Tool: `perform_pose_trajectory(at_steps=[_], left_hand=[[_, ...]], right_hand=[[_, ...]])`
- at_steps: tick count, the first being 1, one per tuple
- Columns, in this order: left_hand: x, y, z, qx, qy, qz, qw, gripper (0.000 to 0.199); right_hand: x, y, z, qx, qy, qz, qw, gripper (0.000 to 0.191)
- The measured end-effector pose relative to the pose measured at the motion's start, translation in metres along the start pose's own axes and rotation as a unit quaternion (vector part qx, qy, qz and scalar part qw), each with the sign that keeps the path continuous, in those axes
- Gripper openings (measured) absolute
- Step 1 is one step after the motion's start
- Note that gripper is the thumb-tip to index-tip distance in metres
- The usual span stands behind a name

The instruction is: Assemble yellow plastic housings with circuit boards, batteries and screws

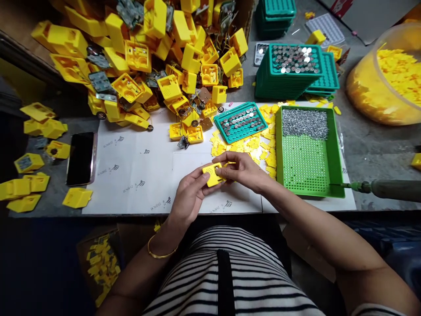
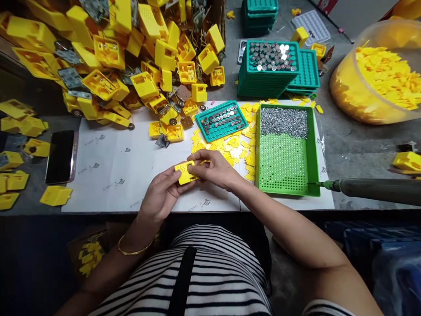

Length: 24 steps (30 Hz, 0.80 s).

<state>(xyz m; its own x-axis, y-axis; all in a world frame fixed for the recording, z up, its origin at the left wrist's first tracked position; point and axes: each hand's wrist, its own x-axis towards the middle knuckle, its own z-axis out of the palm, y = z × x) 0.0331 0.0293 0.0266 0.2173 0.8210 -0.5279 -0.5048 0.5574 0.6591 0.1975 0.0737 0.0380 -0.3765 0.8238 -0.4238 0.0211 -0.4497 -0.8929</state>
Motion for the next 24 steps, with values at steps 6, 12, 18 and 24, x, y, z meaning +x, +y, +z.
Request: perform_pose_trajectory(at_steps=[6, 12, 18, 24], left_hand=[[0.004, 0.003, -0.001, -0.062, 0.004, 0.008, 0.998, 0.018], [-0.008, -0.009, 0.002, -0.031, 0.016, -0.014, 0.999, 0.031], [-0.029, -0.028, -0.015, 0.043, 0.037, -0.079, 0.995, 0.036], [-0.035, -0.029, -0.022, -0.007, 0.032, -0.146, 0.989, 0.032]], right_hand=[[-0.018, 0.011, 0.001, -0.078, 0.054, -0.089, 0.992, 0.037], [-0.032, 0.037, 0.01, -0.2, 0.118, -0.164, 0.959, 0.027], [-0.059, 0.047, 0.013, -0.327, 0.03, -0.145, 0.933, 0.022], [-0.068, 0.053, -0.013, -0.382, 0.166, -0.182, 0.891, 0.016]])
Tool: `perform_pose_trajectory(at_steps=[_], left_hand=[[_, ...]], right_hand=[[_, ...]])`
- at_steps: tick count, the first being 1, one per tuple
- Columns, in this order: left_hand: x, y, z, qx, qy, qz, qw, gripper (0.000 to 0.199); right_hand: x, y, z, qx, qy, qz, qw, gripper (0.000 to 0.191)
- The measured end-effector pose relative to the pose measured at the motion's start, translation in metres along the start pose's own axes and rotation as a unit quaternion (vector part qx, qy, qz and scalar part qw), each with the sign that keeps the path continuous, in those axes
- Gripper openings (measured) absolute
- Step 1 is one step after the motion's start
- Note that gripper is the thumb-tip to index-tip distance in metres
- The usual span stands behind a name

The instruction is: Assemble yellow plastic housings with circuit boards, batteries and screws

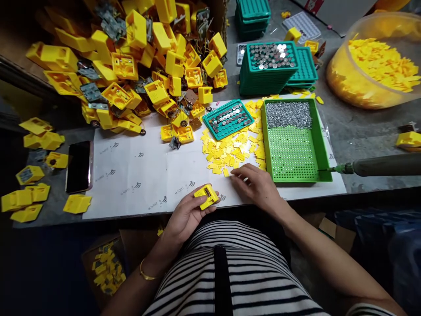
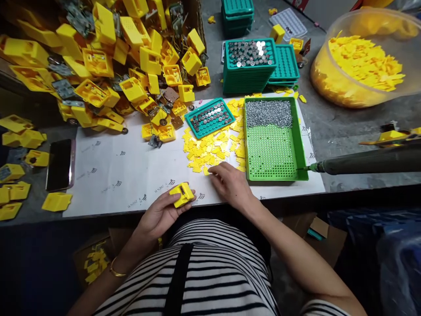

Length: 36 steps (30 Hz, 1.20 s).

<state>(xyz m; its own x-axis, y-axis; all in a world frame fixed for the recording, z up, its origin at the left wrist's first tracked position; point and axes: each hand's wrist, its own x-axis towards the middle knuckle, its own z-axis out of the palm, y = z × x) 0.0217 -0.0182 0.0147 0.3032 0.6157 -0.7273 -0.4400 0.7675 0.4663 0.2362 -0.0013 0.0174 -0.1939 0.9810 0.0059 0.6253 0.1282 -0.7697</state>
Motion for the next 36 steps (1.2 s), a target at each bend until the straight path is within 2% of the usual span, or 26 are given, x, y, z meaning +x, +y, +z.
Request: perform_pose_trajectory(at_steps=[3, 7, 11, 14, 20, 27, 31, 36], left_hand=[[0.002, 0.004, 0.005, -0.053, 0.007, -0.008, 0.999, 0.017], [0.005, 0.007, 0.01, -0.072, 0.004, 0.023, 0.997, 0.021], [0.003, 0.008, 0.012, -0.074, -0.012, 0.063, 0.995, 0.026], [0.001, 0.006, 0.015, -0.08, -0.013, 0.074, 0.994, 0.025], [-0.001, 0.004, 0.022, -0.1, -0.004, 0.107, 0.989, 0.019], [-0.002, 0.0, 0.025, -0.075, -0.025, 0.141, 0.987, 0.018], [-0.002, -0.004, 0.024, -0.09, -0.047, 0.127, 0.987, 0.021], [0.004, -0.004, 0.017, -0.15, -0.089, 0.066, 0.982, 0.029]], right_hand=[[0.002, 0.001, 0.002, 0.016, 0.028, -0.004, 0.999, 0.015], [-0.004, -0.016, 0.014, 0.106, 0.079, -0.066, 0.989, 0.014], [-0.012, -0.028, 0.025, 0.056, 0.071, -0.146, 0.985, 0.018], [-0.013, -0.027, 0.031, 0.019, 0.071, -0.146, 0.987, 0.019], [-0.013, -0.022, 0.041, 0.033, 0.112, -0.142, 0.983, 0.022], [-0.02, -0.027, 0.047, -0.072, 0.105, -0.136, 0.982, 0.029], [-0.022, -0.03, 0.046, -0.105, 0.109, -0.165, 0.975, 0.027], [-0.027, -0.034, 0.046, -0.121, 0.114, -0.2, 0.966, 0.031]])
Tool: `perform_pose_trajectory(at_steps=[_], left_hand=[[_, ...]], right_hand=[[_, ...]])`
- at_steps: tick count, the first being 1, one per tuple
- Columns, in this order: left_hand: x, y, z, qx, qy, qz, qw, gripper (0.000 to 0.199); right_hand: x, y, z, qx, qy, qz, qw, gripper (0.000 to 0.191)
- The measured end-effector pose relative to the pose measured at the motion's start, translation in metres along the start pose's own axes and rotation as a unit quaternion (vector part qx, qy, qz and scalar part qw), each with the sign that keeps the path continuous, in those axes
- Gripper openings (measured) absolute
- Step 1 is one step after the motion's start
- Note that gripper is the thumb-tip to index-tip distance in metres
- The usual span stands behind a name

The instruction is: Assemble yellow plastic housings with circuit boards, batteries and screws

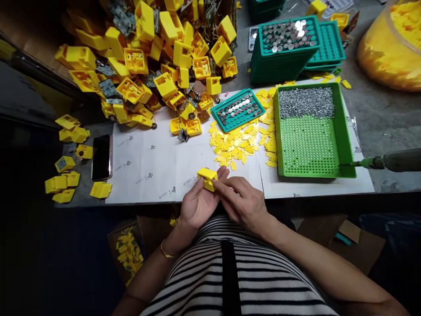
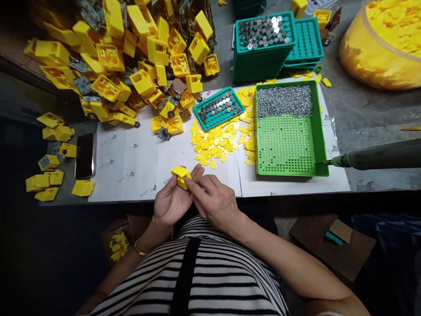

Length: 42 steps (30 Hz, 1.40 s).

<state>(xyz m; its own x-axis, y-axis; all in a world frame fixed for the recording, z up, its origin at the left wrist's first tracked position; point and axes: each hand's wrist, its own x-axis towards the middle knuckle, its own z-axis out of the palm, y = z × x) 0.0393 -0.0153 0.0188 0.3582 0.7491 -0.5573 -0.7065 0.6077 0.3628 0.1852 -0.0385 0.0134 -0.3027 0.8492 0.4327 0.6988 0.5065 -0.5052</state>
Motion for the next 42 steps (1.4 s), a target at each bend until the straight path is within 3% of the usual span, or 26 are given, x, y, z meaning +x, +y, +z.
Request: perform_pose_trajectory(at_steps=[4, 8, 12, 17, 26, 30, 36, 39, 42], left_hand=[[0.003, 0.003, -0.004, -0.016, -0.022, 0.004, 1.0, 0.03], [0.003, 0.002, -0.005, 0.005, -0.037, -0.003, 0.999, 0.028], [0.002, -0.001, -0.007, 0.018, -0.056, 0.004, 0.998, 0.024], [0.0, -0.007, -0.01, 0.058, -0.068, 0.04, 0.995, 0.02], [-0.006, -0.013, -0.007, 0.101, -0.083, 0.094, 0.987, 0.024], [-0.007, -0.013, -0.007, 0.096, -0.075, 0.087, 0.989, 0.023], [-0.001, -0.009, -0.007, 0.057, 0.0, 0.049, 0.997, 0.02], [0.001, -0.007, -0.004, 0.035, 0.04, 0.037, 0.998, 0.024], [-0.001, -0.007, -0.002, 0.036, 0.079, 0.021, 0.996, 0.021]], right_hand=[[-0.002, 0.0, 0.002, 0.132, 0.013, 0.038, 0.99, 0.033], [0.002, 0.004, 0.002, 0.265, 0.041, 0.127, 0.955, 0.023], [0.01, 0.004, -0.002, 0.32, 0.022, 0.183, 0.929, 0.022], [0.012, -0.002, -0.004, 0.361, 0.028, 0.2, 0.91, 0.02], [0.006, -0.012, 0.002, 0.285, 0.079, 0.137, 0.945, 0.018], [0.007, -0.011, 0.0, 0.249, 0.077, 0.102, 0.96, 0.019], [0.009, 0.008, -0.009, 0.256, 0.068, 0.117, 0.957, 0.016], [0.005, 0.019, -0.014, 0.237, 0.079, 0.13, 0.96, 0.012], [0.001, 0.031, -0.015, 0.185, 0.051, 0.132, 0.973, 0.014]])
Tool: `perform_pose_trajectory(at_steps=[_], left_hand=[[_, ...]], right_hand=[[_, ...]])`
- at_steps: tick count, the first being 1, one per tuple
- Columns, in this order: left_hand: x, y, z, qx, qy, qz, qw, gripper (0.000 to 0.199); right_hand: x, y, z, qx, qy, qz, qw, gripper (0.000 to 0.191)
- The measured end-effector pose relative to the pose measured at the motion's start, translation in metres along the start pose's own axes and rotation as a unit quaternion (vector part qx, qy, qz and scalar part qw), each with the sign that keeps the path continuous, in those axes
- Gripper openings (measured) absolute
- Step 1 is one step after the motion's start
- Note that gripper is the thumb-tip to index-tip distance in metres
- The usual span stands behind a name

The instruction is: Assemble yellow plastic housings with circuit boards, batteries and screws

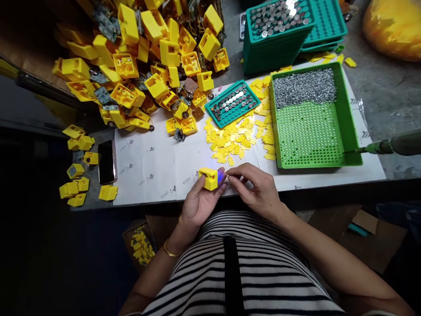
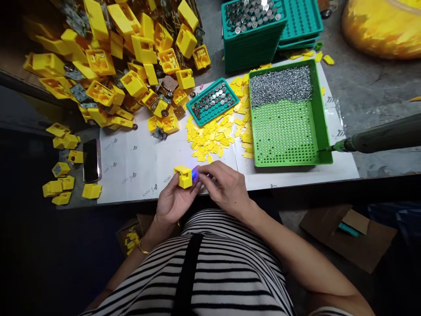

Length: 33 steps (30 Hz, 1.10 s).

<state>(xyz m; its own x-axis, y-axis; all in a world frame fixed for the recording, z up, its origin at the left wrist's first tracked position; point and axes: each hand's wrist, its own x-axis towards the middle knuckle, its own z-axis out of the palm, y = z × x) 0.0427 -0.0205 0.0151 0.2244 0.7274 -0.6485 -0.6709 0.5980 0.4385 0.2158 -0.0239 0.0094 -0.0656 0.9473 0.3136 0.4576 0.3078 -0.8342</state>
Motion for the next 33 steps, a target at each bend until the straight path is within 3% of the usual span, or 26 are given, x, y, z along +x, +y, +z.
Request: perform_pose_trajectory(at_steps=[6, 12, 22, 29, 31, 33], left_hand=[[-0.006, -0.001, -0.004, 0.067, 0.036, -0.014, 0.997, 0.021], [-0.005, -0.001, -0.002, 0.106, 0.036, -0.01, 0.994, 0.025], [-0.001, 0.003, -0.005, 0.105, 0.035, -0.015, 0.994, 0.024], [0.0, 0.008, -0.006, 0.061, 0.026, -0.034, 0.997, 0.024], [0.001, 0.007, -0.006, 0.063, 0.022, -0.033, 0.997, 0.024], [0.002, 0.005, -0.006, 0.074, 0.021, -0.019, 0.997, 0.024]], right_hand=[[0.015, 0.024, -0.005, -0.207, -0.086, 0.082, 0.971, 0.022], [0.035, 0.015, 0.005, -0.326, -0.211, 0.112, 0.915, 0.023], [0.042, 0.006, 0.006, -0.384, -0.285, 0.094, 0.873, 0.023], [0.036, 0.011, -0.012, -0.341, -0.289, 0.096, 0.89, 0.02], [0.032, 0.011, -0.018, -0.294, -0.25, 0.105, 0.917, 0.016], [0.027, 0.01, -0.019, -0.174, -0.183, 0.14, 0.958, 0.011]])
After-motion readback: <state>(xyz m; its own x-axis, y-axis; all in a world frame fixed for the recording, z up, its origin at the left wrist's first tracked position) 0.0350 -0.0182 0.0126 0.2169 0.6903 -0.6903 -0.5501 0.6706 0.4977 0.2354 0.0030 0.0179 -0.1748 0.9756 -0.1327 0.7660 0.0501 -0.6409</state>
